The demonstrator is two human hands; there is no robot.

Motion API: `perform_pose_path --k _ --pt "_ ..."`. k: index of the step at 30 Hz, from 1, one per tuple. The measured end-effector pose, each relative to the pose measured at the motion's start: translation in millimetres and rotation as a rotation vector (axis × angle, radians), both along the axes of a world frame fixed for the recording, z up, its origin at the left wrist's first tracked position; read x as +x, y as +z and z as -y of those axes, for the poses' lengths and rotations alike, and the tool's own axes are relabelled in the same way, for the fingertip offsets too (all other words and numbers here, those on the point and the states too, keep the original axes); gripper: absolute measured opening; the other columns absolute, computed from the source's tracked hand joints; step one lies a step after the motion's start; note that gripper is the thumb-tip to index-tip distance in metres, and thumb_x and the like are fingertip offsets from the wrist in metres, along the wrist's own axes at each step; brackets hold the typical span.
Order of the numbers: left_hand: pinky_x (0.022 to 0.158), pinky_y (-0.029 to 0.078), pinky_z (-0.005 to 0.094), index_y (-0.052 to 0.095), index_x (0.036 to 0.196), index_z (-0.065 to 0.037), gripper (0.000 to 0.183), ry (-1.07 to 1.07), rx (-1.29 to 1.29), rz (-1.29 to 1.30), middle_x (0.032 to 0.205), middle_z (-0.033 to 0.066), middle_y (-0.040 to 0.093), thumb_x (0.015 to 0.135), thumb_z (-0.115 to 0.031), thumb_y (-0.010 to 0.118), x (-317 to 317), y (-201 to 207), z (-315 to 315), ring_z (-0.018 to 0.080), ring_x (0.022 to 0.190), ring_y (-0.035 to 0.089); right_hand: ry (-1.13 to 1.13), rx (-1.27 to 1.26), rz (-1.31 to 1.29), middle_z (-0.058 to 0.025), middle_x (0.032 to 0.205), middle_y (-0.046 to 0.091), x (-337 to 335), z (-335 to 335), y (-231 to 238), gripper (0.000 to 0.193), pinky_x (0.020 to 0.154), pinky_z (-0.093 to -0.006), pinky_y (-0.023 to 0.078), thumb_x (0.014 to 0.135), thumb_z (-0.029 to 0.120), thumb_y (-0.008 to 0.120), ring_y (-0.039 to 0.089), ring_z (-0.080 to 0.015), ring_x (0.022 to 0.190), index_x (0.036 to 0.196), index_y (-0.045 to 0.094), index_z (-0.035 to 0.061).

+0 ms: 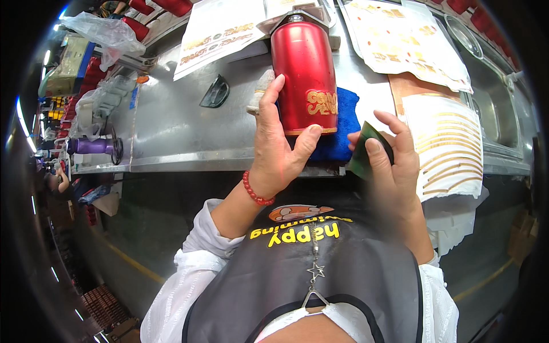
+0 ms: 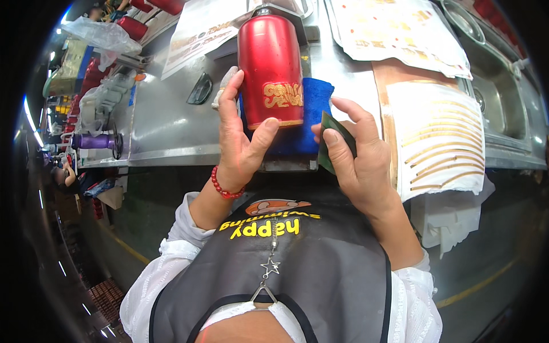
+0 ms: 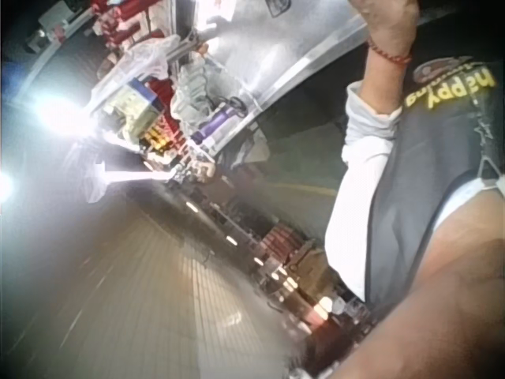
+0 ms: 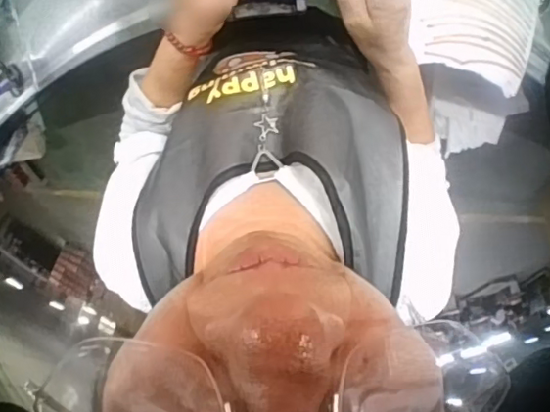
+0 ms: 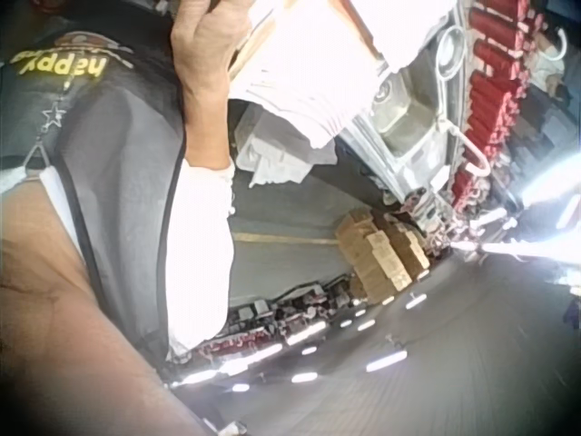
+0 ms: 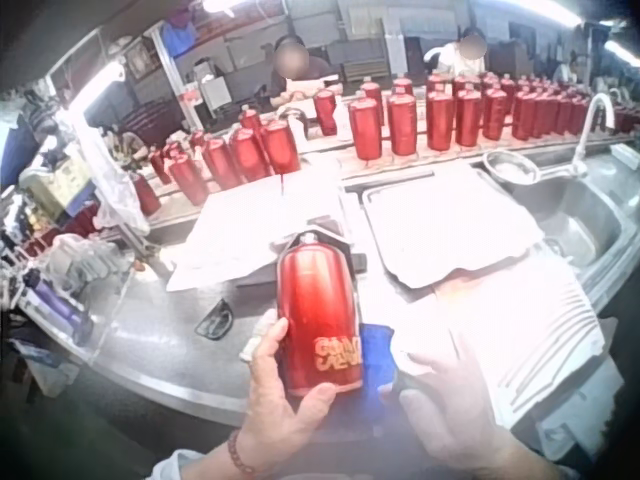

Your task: The person applies gold labels to a red cylindrical container, smoothing them with a green tool and wiping the surface with a cloth. They rotate the container to apply labels on different sides and place finished units on a nearby rack.

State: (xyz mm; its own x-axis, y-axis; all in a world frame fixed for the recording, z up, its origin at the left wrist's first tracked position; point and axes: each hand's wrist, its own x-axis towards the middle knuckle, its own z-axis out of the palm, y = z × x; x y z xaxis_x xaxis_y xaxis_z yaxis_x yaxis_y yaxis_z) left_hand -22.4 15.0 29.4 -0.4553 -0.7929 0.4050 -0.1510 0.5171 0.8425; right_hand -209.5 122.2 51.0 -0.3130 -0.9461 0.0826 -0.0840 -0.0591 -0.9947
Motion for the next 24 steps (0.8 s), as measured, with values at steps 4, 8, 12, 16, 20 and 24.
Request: perform_pose_path --k 4,8,12,16,20,24 --pt "0.119 0.031 0.0390 0.020 0.157 0.001 0.082 -0.080 0.169 -0.130 0.157 0.0172 0.026 0.095 -0.018 0.068 2.8 0.5 1.4 0.0256 0.145 0.031 -0.034 -0.010 -0.020 -0.0071 0.096 0.066 -10.3 0.5 -11.3 0.024 0.075 -0.0226 0.049 0.100 0.010 0.064 0.061 -0.0099 0.082 0.121 0.056 0.0019" --pt "0.118 0.032 0.0386 0.017 0.158 0.001 0.084 -0.087 0.116 -0.101 0.158 0.0167 0.025 0.094 -0.016 0.068 2.4 -0.9 1.6 0.0249 0.145 0.031 0.060 0.051 0.285 -0.0046 0.091 0.065 -0.4 8.4 -5.7 0.021 0.073 -0.0220 0.047 0.098 0.011 0.068 0.058 -0.0061 0.081 0.112 0.056 0.0013" --pt "0.118 0.032 0.0384 0.015 0.159 0.000 0.083 -0.016 0.037 0.009 0.159 0.0166 0.024 0.094 -0.014 0.066 -1.5 -1.9 -0.9 0.0243 0.145 0.031 0.107 -0.037 0.103 -0.0052 0.083 0.066 5.6 19.1 -16.9 0.016 0.070 -0.0245 0.049 0.097 0.010 0.068 0.061 -0.0080 0.079 0.106 0.059 0.0007" --pt "0.118 0.032 0.0384 0.015 0.159 0.000 0.083 -0.055 0.172 -0.104 0.159 0.0169 0.024 0.095 -0.013 0.065 -3.0 0.2 -3.5 0.0243 0.145 0.031 0.132 -0.060 0.014 -0.0074 0.084 0.067 7.2 24.4 -19.6 0.016 0.073 -0.0267 0.051 0.097 0.010 0.067 0.063 -0.0111 0.080 0.105 0.059 -0.0001" --pt "0.118 0.032 0.0385 0.014 0.159 0.002 0.082 -0.136 0.231 -0.165 0.159 0.0170 0.024 0.095 -0.013 0.064 9.4 -1.9 3.6 0.0243 0.145 0.031 0.126 -0.041 -0.033 -0.0101 0.087 0.068 7.1 25.3 -18.3 0.016 0.077 -0.0299 0.052 0.097 0.011 0.067 0.067 -0.0159 0.083 0.104 0.059 -0.0008" --pt "0.117 0.033 0.0397 0.016 0.157 0.005 0.082 -0.029 0.079 -0.068 0.155 0.0223 0.031 0.095 -0.014 0.067 2.9 -4.4 0.0 0.0287 0.140 0.039 0.126 -0.024 -0.068 -0.0120 0.090 0.068 7.5 25.8 -19.0 0.015 0.079 -0.0321 0.053 0.097 0.011 0.066 0.068 -0.0196 0.086 0.104 0.059 -0.0009"
